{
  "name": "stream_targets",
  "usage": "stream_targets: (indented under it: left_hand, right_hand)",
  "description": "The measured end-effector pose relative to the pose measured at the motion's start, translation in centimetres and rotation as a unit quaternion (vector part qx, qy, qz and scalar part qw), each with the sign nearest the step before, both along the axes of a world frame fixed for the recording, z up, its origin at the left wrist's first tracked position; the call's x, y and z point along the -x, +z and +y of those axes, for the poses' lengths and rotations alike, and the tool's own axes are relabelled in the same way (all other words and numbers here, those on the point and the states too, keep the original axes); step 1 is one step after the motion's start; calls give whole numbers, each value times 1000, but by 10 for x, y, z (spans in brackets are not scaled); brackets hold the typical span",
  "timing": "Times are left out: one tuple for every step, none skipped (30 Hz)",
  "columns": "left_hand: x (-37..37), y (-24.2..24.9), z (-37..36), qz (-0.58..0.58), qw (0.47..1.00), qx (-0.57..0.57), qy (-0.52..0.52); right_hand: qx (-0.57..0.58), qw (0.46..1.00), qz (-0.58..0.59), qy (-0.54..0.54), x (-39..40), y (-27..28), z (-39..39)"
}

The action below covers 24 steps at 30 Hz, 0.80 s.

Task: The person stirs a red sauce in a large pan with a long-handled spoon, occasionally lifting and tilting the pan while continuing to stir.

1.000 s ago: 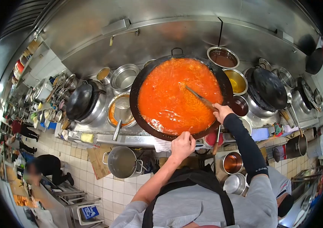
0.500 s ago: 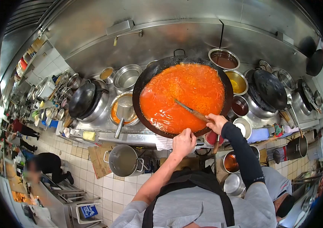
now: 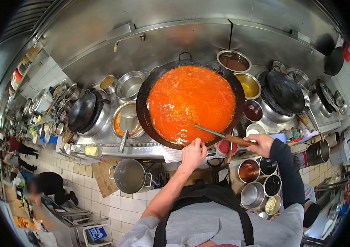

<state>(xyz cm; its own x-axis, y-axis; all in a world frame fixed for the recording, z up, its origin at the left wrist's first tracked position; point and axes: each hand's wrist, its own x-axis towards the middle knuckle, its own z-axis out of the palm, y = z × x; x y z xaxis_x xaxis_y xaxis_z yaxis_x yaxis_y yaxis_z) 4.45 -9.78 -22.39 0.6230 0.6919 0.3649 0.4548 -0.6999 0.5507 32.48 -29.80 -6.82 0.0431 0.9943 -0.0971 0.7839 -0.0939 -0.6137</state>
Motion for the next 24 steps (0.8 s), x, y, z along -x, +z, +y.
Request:
stream_targets:
  left_hand:
    - [0,1,0,-3,1000,1,-2]
    - [0,2,-1,-7,1000,2,-3]
    - [0,3,-1,-10,1000,3,-5]
    - [1,3,0,-11,1000,1,-7]
    - [1,2,0,-13,1000,-1,-8]
    - [0,2,0,-15,1000,-2,-10]
    - [0,3,0,-16,1000,-4,-9]
    - [-1,4,0,-17,1000,-5,-8]
    - [-1,5,1,-19,1000,-6,-6]
    - [-2,4,2,-21,1000,-9,-5]
    - [-3,4,2,-23,1000,-13,-3]
    - [-3,3,2,-25,1000,-16,-1]
    - [-4,1,2,-27,1000,-15,5]
    - [-5,-1,2,-29,999,-13,11]
    - [-6,-2,2,-31,999,-12,18]
    - [-6,-2,2,-35,999,-21,17]
    - [-6,-1,2,-38,999,-30,15]
    - [-5,-1,2,-41,998,-40,14]
    - [-5,-1,2,-42,998,-43,13]
    - [-4,-2,2,-42,998,-46,13]
    - [-4,-2,2,-43,998,-50,12]
    - [-4,-1,2,-41,998,-55,13]
    - [-4,0,2,-39,997,-60,13]
    - [-3,0,2,-37,997,-65,11]
  right_hand:
    - [3,1000,-12,2,-3,12,-3]
    - [28,999,-26,-16,-6,27,-6]
    - [54,997,-39,-34,-8,42,-8]
    - [80,994,-52,-51,-10,51,-7]
    - [70,994,-68,-56,-11,53,-5]
    - [60,993,-84,-61,-10,55,-2]
    - [49,992,-99,-66,-9,56,2]
    - [57,988,-123,-77,-9,49,9]
    - [44,987,-133,-83,-7,41,16]
    - [32,985,-143,-90,-4,31,23]
    - [20,983,-153,-96,-3,20,29]
    - [16,983,-151,-98,-4,6,36]
    - [17,982,-153,-105,-8,-9,46]
    - [17,982,-154,-112,-11,-25,55]
    - [17,981,-156,-118,-13,-35,64]
    - [25,979,-153,-129,-12,-42,73]
    - [16,980,-152,-131,-16,-56,82]
    - [7,980,-150,-133,-21,-71,93]
    - [-3,980,-147,-134,-25,-85,103]
    - [-29,980,-146,-129,-24,-88,112]
    - [-36,981,-140,-126,-26,-96,122]
    - [-42,982,-133,-124,-28,-106,133]
    - [-49,983,-126,-122,-27,-108,143]
    - [-39,985,-114,-126,-26,-111,153]
